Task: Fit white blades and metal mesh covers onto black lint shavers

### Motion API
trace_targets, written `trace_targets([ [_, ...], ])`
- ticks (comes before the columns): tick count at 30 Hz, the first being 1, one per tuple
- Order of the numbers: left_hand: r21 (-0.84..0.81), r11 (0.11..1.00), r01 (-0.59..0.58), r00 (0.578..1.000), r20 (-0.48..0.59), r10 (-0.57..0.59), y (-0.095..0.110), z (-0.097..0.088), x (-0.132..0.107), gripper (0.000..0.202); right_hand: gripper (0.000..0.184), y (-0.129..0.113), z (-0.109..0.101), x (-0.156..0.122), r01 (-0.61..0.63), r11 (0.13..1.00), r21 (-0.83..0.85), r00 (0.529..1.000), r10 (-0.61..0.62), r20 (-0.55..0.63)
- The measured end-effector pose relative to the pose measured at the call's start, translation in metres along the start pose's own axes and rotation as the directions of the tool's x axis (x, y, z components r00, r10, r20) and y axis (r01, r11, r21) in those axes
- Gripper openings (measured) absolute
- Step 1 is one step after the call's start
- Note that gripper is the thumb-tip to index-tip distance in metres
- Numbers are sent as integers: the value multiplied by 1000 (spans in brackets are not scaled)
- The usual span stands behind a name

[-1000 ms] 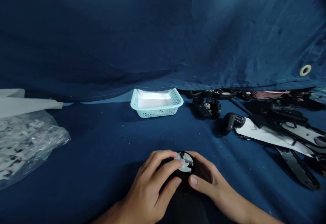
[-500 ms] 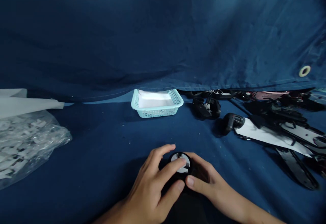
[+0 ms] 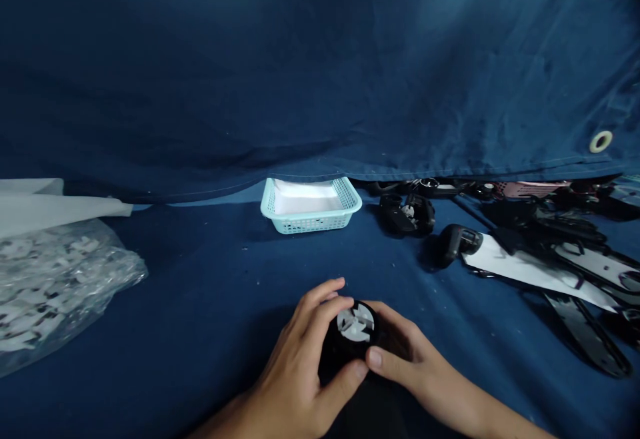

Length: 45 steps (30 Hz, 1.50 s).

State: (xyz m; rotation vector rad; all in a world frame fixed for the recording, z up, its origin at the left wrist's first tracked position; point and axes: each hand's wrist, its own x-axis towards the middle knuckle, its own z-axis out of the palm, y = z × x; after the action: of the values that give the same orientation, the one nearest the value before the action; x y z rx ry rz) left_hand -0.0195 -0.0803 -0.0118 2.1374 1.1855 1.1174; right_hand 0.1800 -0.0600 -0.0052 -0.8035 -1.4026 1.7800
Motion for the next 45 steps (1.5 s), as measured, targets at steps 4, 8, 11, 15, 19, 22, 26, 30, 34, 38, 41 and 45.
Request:
trace_targets([
  [4,-5,998,-58,998,-34,57,-4,1,-2,59,40,-1,1,0,-16,1000,7,1000,17,-12],
  [8,54,994,-93,995,-15,94,-4,-1,-3,40,37,-2,1,1,7,1000,11,1000,-7,1],
  [11,64,993,-100,994,-39,103,-3,-2,-3,42,38,-2,1,1,19,1000,20,1000,-19,12],
  [15,47,989,-138,989,-47,141,-2,-2,-2,55,40,-1,0,1,-2,1000,-4,1000,2,8],
  [19,97,989,-116,991,77,109,-1,-3,0,49,41,2,0,0,-28,999,27,1000,29,-5],
  [22,106,986,-126,991,59,120,-2,-3,0,58,41,3,0,0,-13,1000,16,1000,13,4],
  [26,109,990,-90,995,44,85,-1,-3,0,61,41,1,0,1,7,1000,0,1000,-7,19],
  [30,104,993,-52,997,65,46,-1,-3,2,53,37,0,0,2,20,1000,6,999,-20,38],
  [34,89,992,-92,995,-18,94,-1,0,0,60,41,1,-1,2,20,999,33,999,-21,39],
  [38,111,989,-97,995,-25,101,-1,0,-2,42,40,4,-2,0,11,999,48,1000,-12,25],
  [41,116,988,-98,995,-23,101,-1,-1,-2,36,40,5,-2,1,-3,998,59,1000,1,26],
  [45,103,988,-115,992,-44,120,-2,-1,-2,36,38,3,-1,2,-6,999,54,1000,5,24],
])
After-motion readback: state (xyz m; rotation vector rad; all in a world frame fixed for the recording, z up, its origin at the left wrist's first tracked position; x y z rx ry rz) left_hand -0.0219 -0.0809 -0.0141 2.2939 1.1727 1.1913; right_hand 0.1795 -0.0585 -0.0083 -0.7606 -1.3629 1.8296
